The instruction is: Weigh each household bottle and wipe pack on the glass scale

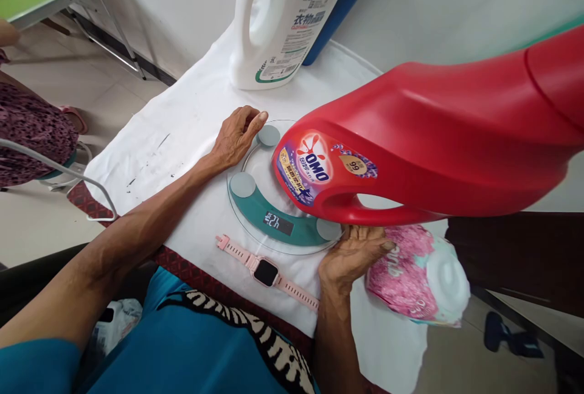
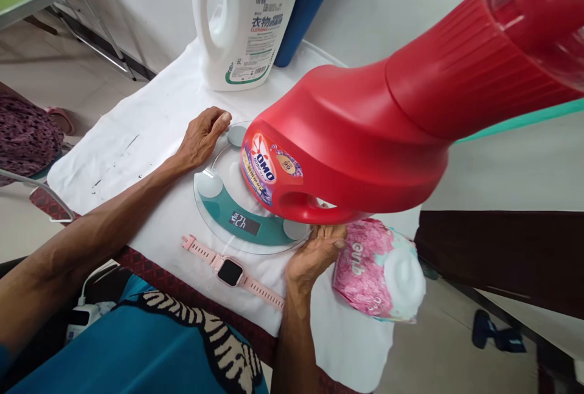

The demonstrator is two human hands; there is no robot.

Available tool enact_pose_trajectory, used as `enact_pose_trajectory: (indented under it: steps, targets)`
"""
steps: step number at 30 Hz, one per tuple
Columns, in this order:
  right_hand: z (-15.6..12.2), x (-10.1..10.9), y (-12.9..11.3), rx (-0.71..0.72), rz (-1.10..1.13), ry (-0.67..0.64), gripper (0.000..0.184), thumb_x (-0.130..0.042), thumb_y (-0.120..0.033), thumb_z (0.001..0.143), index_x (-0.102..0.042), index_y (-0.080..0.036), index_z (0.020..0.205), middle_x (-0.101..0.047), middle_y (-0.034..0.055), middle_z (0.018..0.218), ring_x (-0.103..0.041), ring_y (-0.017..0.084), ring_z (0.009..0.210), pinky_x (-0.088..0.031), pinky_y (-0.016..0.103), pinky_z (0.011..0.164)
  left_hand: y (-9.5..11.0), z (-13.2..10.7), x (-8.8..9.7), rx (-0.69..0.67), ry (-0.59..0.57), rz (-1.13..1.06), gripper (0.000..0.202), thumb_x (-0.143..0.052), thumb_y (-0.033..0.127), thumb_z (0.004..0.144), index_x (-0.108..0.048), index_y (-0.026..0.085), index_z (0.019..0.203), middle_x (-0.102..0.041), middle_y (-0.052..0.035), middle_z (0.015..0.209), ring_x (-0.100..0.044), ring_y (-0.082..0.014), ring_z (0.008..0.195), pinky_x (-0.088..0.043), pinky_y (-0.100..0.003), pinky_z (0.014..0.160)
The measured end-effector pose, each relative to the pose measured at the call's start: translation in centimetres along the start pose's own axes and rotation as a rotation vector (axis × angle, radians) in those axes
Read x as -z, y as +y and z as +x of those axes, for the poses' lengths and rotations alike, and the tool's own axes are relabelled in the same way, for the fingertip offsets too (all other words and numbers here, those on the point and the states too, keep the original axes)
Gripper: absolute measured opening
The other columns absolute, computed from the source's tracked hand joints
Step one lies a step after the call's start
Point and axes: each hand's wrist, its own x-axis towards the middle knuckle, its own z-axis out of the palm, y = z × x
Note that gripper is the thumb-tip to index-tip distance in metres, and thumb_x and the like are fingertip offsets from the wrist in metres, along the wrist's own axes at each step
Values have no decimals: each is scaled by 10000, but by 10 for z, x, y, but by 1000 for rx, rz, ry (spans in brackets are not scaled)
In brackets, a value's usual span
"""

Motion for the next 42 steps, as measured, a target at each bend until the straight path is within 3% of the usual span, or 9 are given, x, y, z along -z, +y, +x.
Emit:
enact_pose_trajectory:
  steps: [18, 22, 26, 29, 32, 34, 37, 39, 42]
  targets:
    - [0, 2, 0, -10, -3, -19, 687, -412, -766, 991, -631, -209, 1327, -714, 112, 1285, -644, 279, 1348, -458, 558, 1217, -1, 0, 0, 3, -14, 31, 524, -357, 654, 1094, -622, 220, 968, -713, -80, 989, -648, -220, 964, -522, -401, 915]
    - [6, 11, -23, -83, -23, -69, 622, -453, -733, 981, -668, -239, 1291, -716, 97, 1285, -651, 303, 1330, -464, 596, 1196, 5, -1, 3, 79, -25, 19, 503, -361, 640, 1080, -615, 216, 987, -706, -83, 1023, -631, -225, 958, -512, -410, 923]
    - [21, 8, -64, 108, -102, -3, 607, -490, -770, 943, -721, -263, 1185, -713, 63, 1262, -630, 290, 1336, -413, 535, 1241, 13, -5, 5, 134, -31, -42, 480, -382, 620, 1057, -628, 212, 998, -695, -84, 1027, -633, -234, 960, -518, -413, 926]
    - [34, -9, -91, 77, 29, -114, 704, -466, -859, 916, -742, -248, 1133, -737, 82, 1153, -676, 311, 1229, -526, 530, 1103, 16, -6, 6, 125, -12, -64, 444, -403, 585, 1051, -639, 214, 991, -696, -79, 1011, -641, -230, 936, -535, -405, 912]
    - [46, -24, -106, 21, 179, -310, 603, -610, -826, 878, -744, -256, 1022, -721, 53, 889, -705, 265, 878, -603, 442, 769, 17, -7, 6, 134, -12, -88, 425, -411, 569, 1049, -644, 216, 1004, -697, -81, 1034, -649, -229, 943, -542, -404, 910]
    - [55, -27, -109, 26, 218, -398, 524, -684, -771, 867, -715, -248, 859, -632, 9, 693, -589, 189, 616, -528, 356, 571, 16, -8, 6, 142, -15, -103, 428, -410, 572, 1047, -643, 215, 1006, -690, -83, 1033, -647, -232, 942, -540, -409, 910]
    - [65, -22, -108, 27, 205, -506, 483, -798, -648, 826, -631, -220, 676, -492, -32, 537, -427, 124, 462, -405, 296, 452, 15, -8, 5, 149, -16, -124, 436, -407, 586, 1043, -634, 217, 993, -675, -80, 1016, -636, -233, 928, -537, -417, 912]
    - [67, -21, -108, -25, 174, -499, 453, -902, -534, 730, -591, -216, 645, -431, -61, 504, -385, 104, 439, -388, 283, 444, 16, -8, 6, 147, -17, -136, 437, -409, 595, 1043, -627, 222, 980, -672, -77, 1008, -631, -235, 925, -538, -421, 913]
    - [67, -28, -112, -102, 166, -331, 596, -969, -458, 589, -427, -217, 544, -313, -103, 459, -298, 68, 398, -344, 250, 408, 17, -8, 7, 145, -17, -148, 430, -413, 595, 1045, -619, 226, 963, -674, -78, 996, -633, -241, 920, -540, -431, 904]
